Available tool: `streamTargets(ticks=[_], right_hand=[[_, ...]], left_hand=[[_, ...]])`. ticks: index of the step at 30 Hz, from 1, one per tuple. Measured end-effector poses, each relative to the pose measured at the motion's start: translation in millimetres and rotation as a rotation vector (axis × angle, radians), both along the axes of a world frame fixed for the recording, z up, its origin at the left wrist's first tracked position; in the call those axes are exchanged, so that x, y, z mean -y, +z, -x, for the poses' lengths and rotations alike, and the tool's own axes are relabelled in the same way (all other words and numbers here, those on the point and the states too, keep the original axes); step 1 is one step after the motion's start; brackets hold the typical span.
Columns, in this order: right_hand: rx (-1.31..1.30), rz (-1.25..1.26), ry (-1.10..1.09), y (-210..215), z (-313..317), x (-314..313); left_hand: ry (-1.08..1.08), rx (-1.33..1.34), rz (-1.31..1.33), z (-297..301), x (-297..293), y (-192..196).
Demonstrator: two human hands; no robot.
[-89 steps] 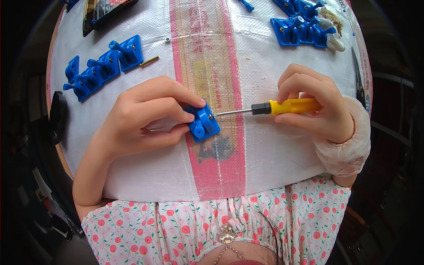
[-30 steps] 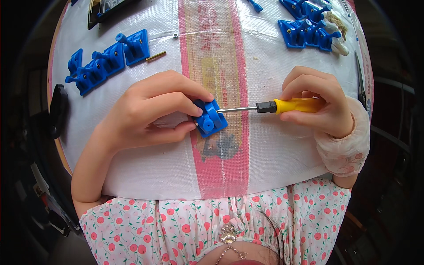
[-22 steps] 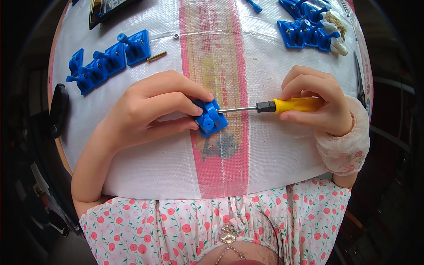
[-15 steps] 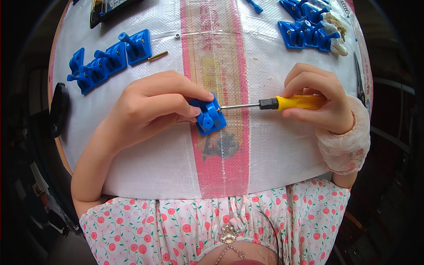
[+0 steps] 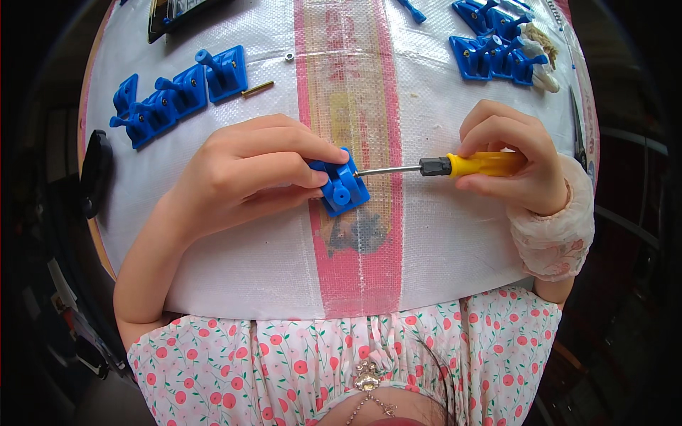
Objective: Assembling blue plastic components using a screwdriver and small screws.
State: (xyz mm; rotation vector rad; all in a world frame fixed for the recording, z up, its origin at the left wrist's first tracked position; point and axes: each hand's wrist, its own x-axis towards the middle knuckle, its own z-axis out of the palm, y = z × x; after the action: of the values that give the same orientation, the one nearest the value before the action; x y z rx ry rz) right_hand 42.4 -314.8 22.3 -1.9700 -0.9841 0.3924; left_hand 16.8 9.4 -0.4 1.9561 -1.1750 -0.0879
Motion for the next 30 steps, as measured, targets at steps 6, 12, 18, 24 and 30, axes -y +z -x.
streamTargets(ticks=[6, 12, 18, 24, 30], right_hand=[[-0.057, -0.055, -0.031, -5.1, 3.8, 1.9], [-0.204, -0.092, -0.098, -0.8, 7.3, -3.9], [-0.170, -0.033, -0.062, -5.9, -0.8, 11.8], [-0.514, -0.043, -0.167, 1.0, 8.3, 4.3], [-0.448, -0.068, -0.129, -2.6, 2.1, 9.3]], left_hand=[[-0.017, -0.002, 0.006, -1.0, 0.0, -0.7], [-0.012, 0.000, 0.013, -0.1, 0.4, -1.2], [-0.010, -0.003, 0.023, -0.9, 1.3, -0.6], [-0.004, -0.016, 0.004, 0.6, 0.5, -0.9], [-0.007, -0.011, 0.007, -1.1, 0.8, -1.3]])
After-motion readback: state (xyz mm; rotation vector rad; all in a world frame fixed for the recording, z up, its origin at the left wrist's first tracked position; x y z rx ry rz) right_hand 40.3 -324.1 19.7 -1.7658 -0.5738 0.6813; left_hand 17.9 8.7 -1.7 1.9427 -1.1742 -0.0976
